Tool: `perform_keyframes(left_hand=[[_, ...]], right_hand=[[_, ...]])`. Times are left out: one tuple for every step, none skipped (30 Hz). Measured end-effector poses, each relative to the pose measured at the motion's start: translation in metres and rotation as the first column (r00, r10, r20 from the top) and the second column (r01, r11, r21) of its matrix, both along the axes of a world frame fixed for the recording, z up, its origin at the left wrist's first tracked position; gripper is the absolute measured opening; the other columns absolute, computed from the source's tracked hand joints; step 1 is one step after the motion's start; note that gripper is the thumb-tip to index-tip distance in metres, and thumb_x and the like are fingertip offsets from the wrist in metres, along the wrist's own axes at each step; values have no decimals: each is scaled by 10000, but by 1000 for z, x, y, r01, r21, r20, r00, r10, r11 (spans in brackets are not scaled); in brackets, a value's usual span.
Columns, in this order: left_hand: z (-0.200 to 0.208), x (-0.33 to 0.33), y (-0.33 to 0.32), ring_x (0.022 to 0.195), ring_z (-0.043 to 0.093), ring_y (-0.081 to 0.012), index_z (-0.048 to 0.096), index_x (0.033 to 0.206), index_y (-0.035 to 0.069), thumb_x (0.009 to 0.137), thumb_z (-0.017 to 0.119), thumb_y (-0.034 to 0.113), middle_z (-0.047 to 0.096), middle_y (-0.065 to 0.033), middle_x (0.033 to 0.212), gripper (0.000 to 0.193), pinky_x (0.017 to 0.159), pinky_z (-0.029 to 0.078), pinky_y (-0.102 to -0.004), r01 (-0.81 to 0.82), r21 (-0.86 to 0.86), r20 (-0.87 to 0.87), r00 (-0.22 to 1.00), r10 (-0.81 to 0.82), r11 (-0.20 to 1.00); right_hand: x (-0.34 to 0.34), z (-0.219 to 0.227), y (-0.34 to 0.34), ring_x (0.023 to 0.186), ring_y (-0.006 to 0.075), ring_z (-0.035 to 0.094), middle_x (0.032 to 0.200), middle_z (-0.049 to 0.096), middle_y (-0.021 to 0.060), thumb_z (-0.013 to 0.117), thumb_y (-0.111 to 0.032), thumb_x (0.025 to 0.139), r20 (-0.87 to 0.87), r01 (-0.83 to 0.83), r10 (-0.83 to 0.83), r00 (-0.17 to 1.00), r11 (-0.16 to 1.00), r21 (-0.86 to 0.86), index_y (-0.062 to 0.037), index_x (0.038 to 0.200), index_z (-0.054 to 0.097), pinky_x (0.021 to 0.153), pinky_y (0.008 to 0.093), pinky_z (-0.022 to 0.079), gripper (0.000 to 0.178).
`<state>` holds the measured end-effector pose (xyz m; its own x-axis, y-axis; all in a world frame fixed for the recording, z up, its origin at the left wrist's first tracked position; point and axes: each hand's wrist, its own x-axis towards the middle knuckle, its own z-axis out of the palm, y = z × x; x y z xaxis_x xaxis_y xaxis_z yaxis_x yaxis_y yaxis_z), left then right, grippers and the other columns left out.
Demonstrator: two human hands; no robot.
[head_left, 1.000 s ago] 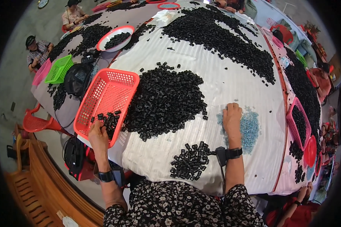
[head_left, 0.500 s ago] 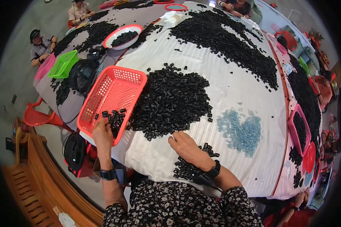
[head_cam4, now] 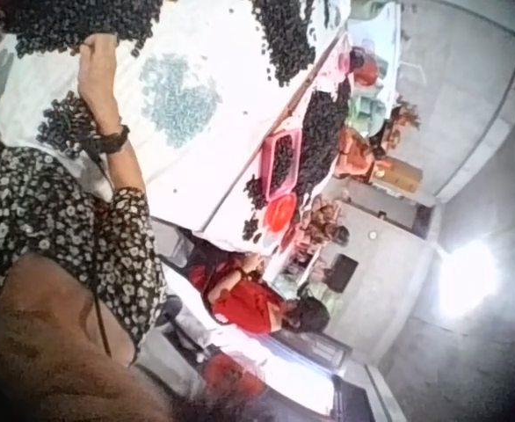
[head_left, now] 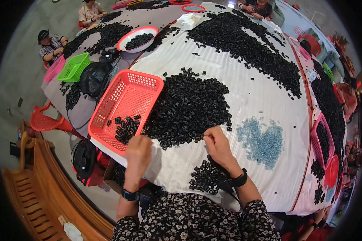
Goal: Assembling small black plastic components by hand at a workbench.
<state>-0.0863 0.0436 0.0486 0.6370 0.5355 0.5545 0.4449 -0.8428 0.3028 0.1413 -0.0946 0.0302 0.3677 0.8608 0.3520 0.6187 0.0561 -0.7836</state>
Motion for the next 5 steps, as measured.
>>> perform_keyframes(left_hand=[[-7, 4, -8, 693, 543, -324, 565, 780, 12, 703, 620, -25, 529, -139, 735, 101, 607, 441, -408, -21, -67, -63, 998, 17, 998], [-17, 8, -13, 696, 541, -326, 568, 783, 17, 703, 627, -9, 526, -141, 737, 103, 609, 440, -414, 9, -100, -106, 994, -20, 995], [-24, 11, -16, 699, 539, -329, 570, 786, 21, 703, 634, 7, 523, -143, 738, 106, 610, 438, -421, 37, -134, -149, 987, -57, 990], [-28, 13, -19, 737, 534, -322, 563, 780, 31, 699, 639, 38, 524, -145, 752, 111, 639, 444, -406, 19, -141, -195, 980, -46, 990], [-32, 15, -20, 776, 530, -315, 556, 774, 41, 695, 644, 70, 526, -147, 767, 121, 668, 450, -391, 2, -148, -243, 969, -38, 989]], right_hand=[[3, 1, -2, 697, 196, 510, 817, 505, 93, 550, -32, 829, -188, 48, -62, 980, 996, -81, -7, 864, 520, 622, 291, 434, 53], [9, 1, -5, 626, 137, 483, 815, 497, 43, 593, -82, 838, -247, 62, -78, 966, 996, -71, -24, 872, 519, 589, 254, 412, 99], [13, 1, -7, 626, 137, 483, 815, 497, 43, 593, -82, 838, -245, 67, -82, 966, 995, -72, -24, 872, 519, 589, 254, 412, 99], [17, 1, -9, 629, 147, 483, 831, 514, 39, 591, -100, 846, -338, 91, -118, 934, 991, -93, -46, 868, 525, 585, 256, 414, 88], [20, 1, -11, 631, 158, 484, 847, 530, 35, 590, -119, 854, -427, 116, -156, 891, 986, -119, -67, 863, 531, 581, 259, 417, 79]])
